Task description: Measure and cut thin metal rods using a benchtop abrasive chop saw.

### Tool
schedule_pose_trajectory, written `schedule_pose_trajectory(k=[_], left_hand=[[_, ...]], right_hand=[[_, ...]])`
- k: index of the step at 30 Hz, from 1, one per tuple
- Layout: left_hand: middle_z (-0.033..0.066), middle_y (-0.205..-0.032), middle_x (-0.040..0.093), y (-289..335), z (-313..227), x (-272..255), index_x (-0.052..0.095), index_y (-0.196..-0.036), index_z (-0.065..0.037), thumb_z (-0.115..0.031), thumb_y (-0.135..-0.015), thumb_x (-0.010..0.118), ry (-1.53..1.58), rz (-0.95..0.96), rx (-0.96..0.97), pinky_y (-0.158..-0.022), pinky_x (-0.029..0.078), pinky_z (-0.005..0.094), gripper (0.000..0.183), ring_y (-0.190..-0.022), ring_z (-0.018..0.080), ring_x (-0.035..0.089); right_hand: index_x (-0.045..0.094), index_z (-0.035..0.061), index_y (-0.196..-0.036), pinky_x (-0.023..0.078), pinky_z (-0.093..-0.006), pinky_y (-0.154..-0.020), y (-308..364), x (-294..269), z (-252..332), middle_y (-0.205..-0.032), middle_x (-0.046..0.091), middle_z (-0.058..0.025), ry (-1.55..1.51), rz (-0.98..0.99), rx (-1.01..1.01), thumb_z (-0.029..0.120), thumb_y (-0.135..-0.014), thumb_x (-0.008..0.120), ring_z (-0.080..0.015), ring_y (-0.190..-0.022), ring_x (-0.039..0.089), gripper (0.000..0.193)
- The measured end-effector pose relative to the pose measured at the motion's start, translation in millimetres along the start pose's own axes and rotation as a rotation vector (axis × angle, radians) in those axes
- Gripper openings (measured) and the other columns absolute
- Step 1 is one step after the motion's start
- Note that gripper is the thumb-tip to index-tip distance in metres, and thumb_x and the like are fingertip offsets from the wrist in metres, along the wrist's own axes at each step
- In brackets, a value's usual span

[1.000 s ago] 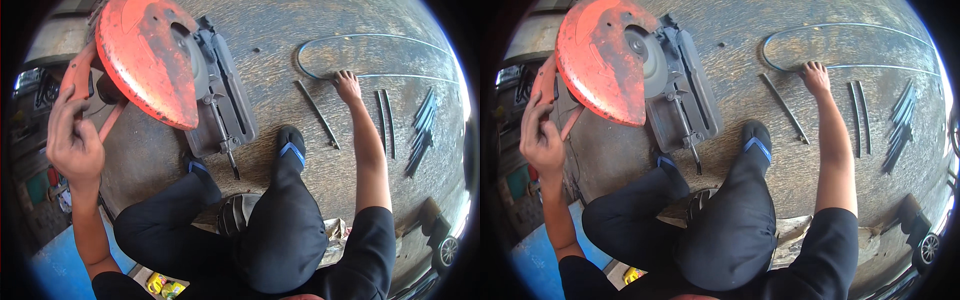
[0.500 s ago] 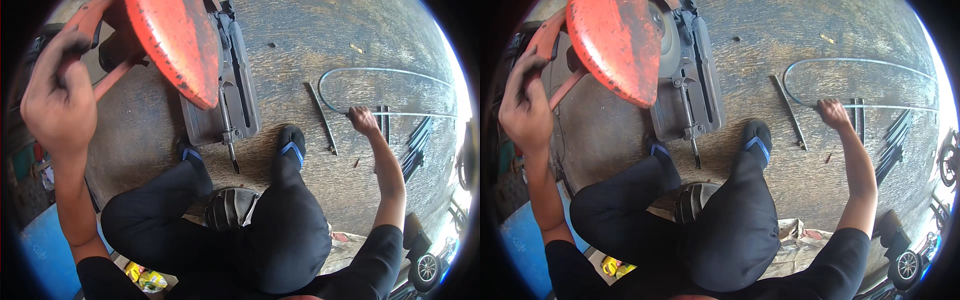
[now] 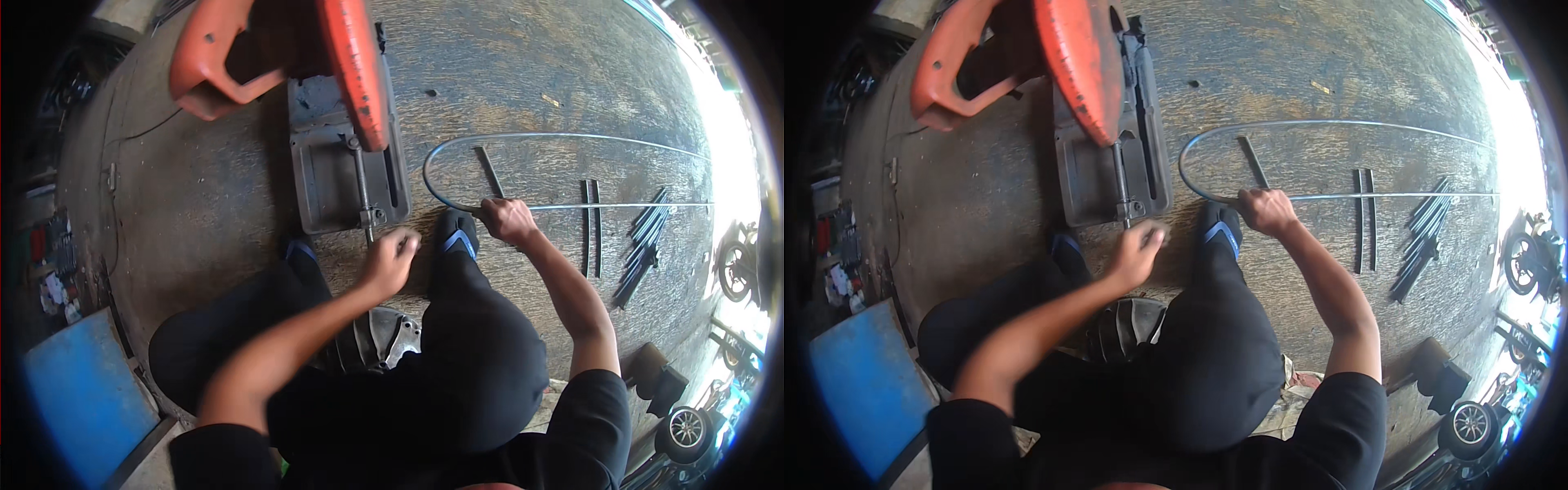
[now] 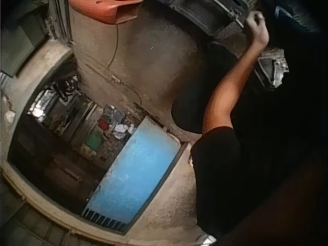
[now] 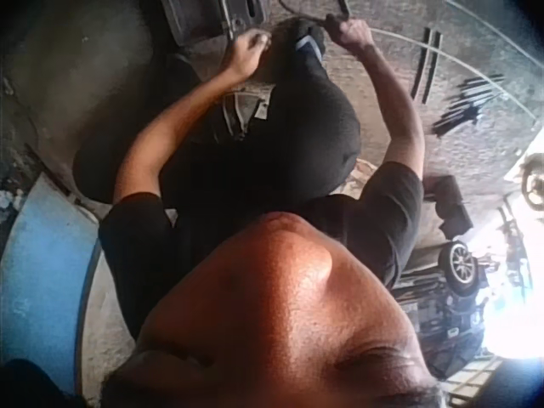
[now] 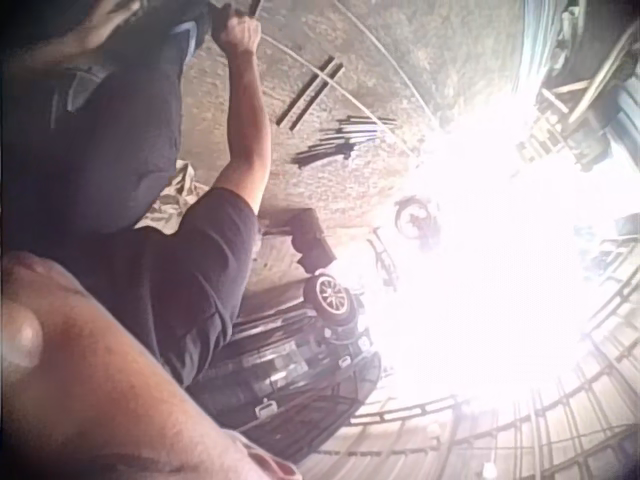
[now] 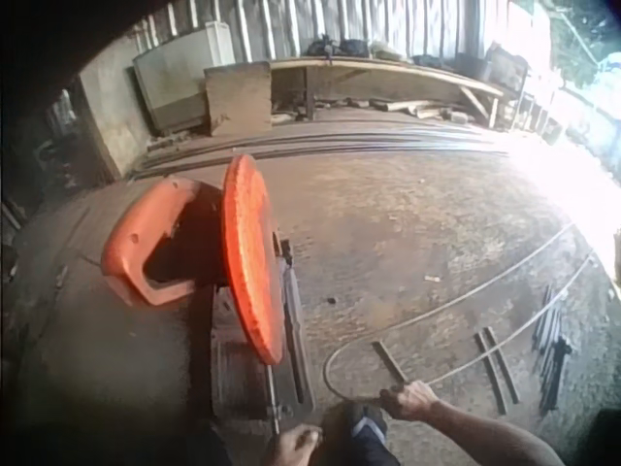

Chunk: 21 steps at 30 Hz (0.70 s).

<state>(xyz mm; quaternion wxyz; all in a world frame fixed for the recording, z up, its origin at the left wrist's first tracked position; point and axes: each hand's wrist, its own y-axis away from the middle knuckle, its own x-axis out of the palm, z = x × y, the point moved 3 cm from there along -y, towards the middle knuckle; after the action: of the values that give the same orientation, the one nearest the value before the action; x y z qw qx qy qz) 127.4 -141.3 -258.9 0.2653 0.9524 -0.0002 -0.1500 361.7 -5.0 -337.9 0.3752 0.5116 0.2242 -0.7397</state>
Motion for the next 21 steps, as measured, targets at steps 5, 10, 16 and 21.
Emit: schedule_pose_trajectory(k=[5, 10, 16, 21], left_hand=[[0.0140, -0.120, 0.060, -40, 52, 78, 0.051, -0.119, -0.002, -0.056, -0.099, 0.028, 1.323, -0.328, -0.581, -0.097, 0.043, 0.0385, 0.062, -0.110, 0.0260, 0.056], [0.0121, -0.105, 0.062, -52, 57, 51, 0.052, -0.103, -0.005, -0.050, -0.102, 0.020, 1.693, -0.368, -0.282, -0.089, 0.048, 0.0389, 0.055, -0.099, 0.0249, 0.058], [0.0035, -0.074, 0.046, -35, 59, 43, 0.043, -0.086, -0.011, -0.049, -0.101, 0.029, 1.640, -0.622, -0.332, -0.084, 0.048, 0.0444, 0.043, -0.077, 0.0234, 0.054], [0.0027, -0.069, 0.044, -32, 34, 34, 0.040, -0.084, -0.013, -0.047, -0.102, 0.029, 1.664, -0.590, -0.197, -0.089, 0.044, 0.0457, 0.040, -0.073, 0.0210, 0.050]], right_hand=[[0.057, 0.0077, -0.079, 0.050, -0.0446, -0.049, -27, -2, 69, -0.063, 0.063, -0.0140, 0.001, -0.030, -0.012, 0.036, -0.087, 0.060, -0.0337, -0.054, 0.063, 0.030], [0.062, 0.0069, -0.084, 0.052, -0.0446, -0.057, -46, 7, 118, -0.069, 0.065, -0.0162, -0.174, -0.062, -0.024, 0.039, -0.082, 0.064, -0.0333, -0.063, 0.065, 0.032], [0.062, 0.0045, -0.077, 0.050, -0.0429, -0.067, -24, -9, 101, -0.074, 0.064, -0.0123, -0.349, -0.128, -0.047, 0.035, -0.078, 0.072, -0.0330, -0.072, 0.063, 0.032], [0.061, 0.0063, -0.070, 0.046, -0.0412, -0.080, 47, -59, -14, -0.075, 0.062, -0.0106, 0.139, 0.020, 0.358, 0.046, -0.075, 0.073, -0.0315, -0.074, 0.058, 0.042]])
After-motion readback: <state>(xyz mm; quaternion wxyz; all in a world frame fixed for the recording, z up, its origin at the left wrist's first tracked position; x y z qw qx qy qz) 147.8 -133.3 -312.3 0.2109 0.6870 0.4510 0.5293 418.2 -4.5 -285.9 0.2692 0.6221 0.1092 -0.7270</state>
